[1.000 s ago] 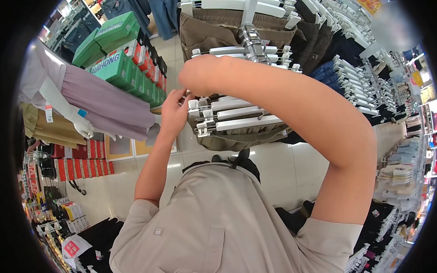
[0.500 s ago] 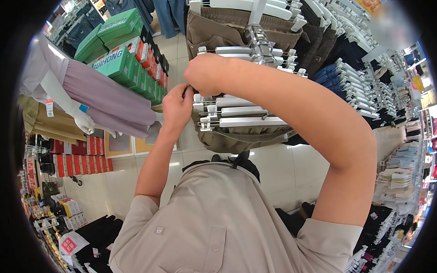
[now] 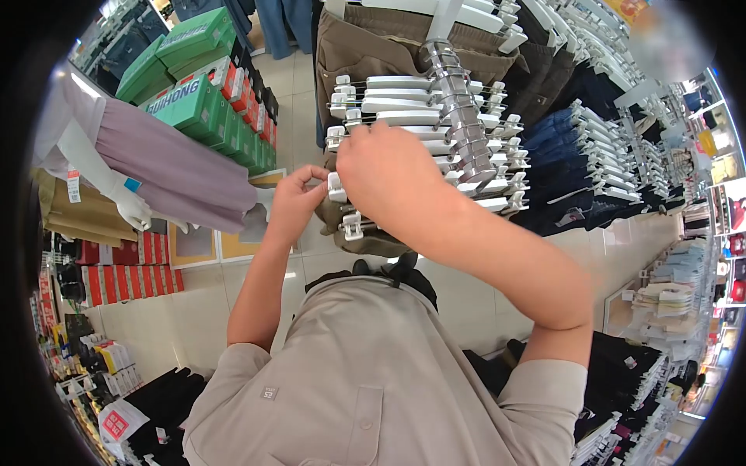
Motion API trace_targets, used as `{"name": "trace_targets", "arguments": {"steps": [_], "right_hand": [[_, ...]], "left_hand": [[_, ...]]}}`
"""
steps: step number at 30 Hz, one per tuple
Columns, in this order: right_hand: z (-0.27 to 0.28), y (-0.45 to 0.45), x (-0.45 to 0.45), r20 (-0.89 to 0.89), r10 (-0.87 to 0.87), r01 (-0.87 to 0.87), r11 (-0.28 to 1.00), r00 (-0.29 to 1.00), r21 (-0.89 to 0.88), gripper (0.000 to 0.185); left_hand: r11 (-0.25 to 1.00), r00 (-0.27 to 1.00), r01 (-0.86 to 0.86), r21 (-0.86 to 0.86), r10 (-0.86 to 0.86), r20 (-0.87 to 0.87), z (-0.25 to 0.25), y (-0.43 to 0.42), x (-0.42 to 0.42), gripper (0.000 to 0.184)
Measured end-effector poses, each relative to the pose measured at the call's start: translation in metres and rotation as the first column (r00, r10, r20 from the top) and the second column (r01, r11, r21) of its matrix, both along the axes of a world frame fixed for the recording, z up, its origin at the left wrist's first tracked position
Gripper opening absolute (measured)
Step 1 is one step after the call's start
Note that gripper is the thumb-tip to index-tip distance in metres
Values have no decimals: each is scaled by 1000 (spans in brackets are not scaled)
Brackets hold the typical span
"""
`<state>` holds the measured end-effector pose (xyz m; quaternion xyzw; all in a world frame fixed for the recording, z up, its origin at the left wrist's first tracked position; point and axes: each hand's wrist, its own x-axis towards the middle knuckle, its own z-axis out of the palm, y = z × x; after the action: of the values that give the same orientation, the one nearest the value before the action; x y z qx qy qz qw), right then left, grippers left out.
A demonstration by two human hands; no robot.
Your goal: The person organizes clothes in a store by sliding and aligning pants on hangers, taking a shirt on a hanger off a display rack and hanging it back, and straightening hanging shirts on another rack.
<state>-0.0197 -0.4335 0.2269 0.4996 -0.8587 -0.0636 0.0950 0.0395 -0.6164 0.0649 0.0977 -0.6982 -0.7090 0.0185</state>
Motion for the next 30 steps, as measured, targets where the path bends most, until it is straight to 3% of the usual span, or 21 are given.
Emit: {"name": "trace_targets", "arguments": {"steps": [2,3,6,7,11,17,20,23,26,30], "right_hand": [[-28,6,-4,45,10,-8,999,999,-37,20],[-37,7,-6,150,-21,33,997,988,-76,21],[-45,10,-14,191,-89,132,966,977,-222,28],[-48,11,-17,284,-129,198,954,950,-227,33],[-54,12,-29,324,-115,182,965,939,-188,27],[-50,10,-32,236,-27,77,976,971,-204,24],[-52,12,-32,223,-1,53,971,975,-231,27],[-57,12,-33,265,1,71,962,964,-264,30],[-62,17,-36,241,113,-19,933,964,-359,16],[-69,22,-38,286,171,-29,897,943,-440,17]], "left_hand": [[999,999,29,42,-29,15,4,9,8,34],[992,997,72,-106,-71,16,11,9,11,49],[968,995,-9,-250,-15,-94,-4,21,9,54],[975,997,7,-220,-25,-77,-6,23,5,54],[926,999,42,-376,-49,-10,19,29,-4,54],[938,991,66,-341,-101,-85,6,24,0,42],[982,970,77,-171,-113,-214,-33,14,-10,33],[989,987,144,24,-142,-74,-30,10,-20,27],[979,985,152,133,-161,66,-7,13,-21,26],[973,963,206,102,-220,156,3,13,-21,26]]}}
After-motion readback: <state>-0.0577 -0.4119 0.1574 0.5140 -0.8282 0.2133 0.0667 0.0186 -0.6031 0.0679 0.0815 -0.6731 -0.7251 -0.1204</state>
